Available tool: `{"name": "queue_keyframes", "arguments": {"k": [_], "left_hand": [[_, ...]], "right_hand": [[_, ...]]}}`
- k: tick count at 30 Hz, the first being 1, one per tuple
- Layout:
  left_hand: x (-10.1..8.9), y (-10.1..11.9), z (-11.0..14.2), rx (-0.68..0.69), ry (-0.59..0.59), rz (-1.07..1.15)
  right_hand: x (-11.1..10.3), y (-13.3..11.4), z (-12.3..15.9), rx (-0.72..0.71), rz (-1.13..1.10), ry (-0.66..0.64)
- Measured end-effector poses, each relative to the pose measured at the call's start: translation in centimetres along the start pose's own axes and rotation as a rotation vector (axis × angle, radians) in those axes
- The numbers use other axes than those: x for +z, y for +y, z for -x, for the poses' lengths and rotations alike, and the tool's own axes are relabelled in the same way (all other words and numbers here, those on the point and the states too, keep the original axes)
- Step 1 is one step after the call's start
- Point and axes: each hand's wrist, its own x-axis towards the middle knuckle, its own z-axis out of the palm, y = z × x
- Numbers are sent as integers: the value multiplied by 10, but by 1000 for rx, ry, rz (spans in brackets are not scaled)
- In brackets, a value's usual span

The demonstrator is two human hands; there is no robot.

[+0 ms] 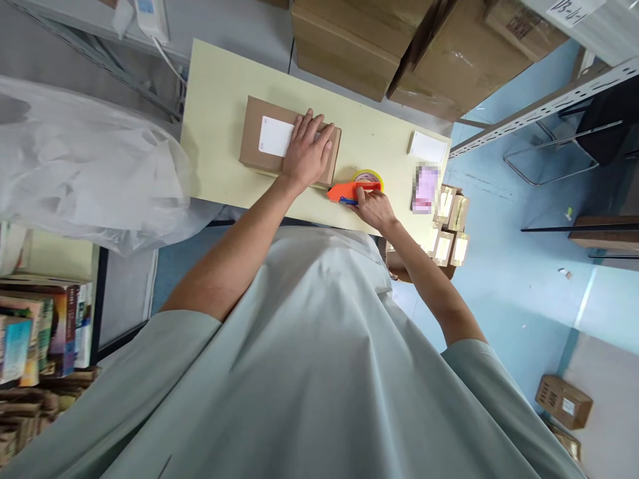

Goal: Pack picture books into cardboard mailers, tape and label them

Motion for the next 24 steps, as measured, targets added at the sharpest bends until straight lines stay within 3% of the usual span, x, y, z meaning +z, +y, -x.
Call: {"name": "queue_keyframes", "arguments": {"k": [8, 15, 20, 24], "left_hand": [[-9, 7, 8, 84, -74, -74], [-11, 33, 34, -35, -100, 33], [-11, 46, 54, -106, -157, 74], [-12, 38, 62, -126, -172, 38]], "right_hand": [[0, -6, 0, -32, 6, -29], [-9, -61, 4, -133, 34, -246], [-14, -105, -5, -205, -6, -263], [-21, -104, -5, -154, -23, -264]]}}
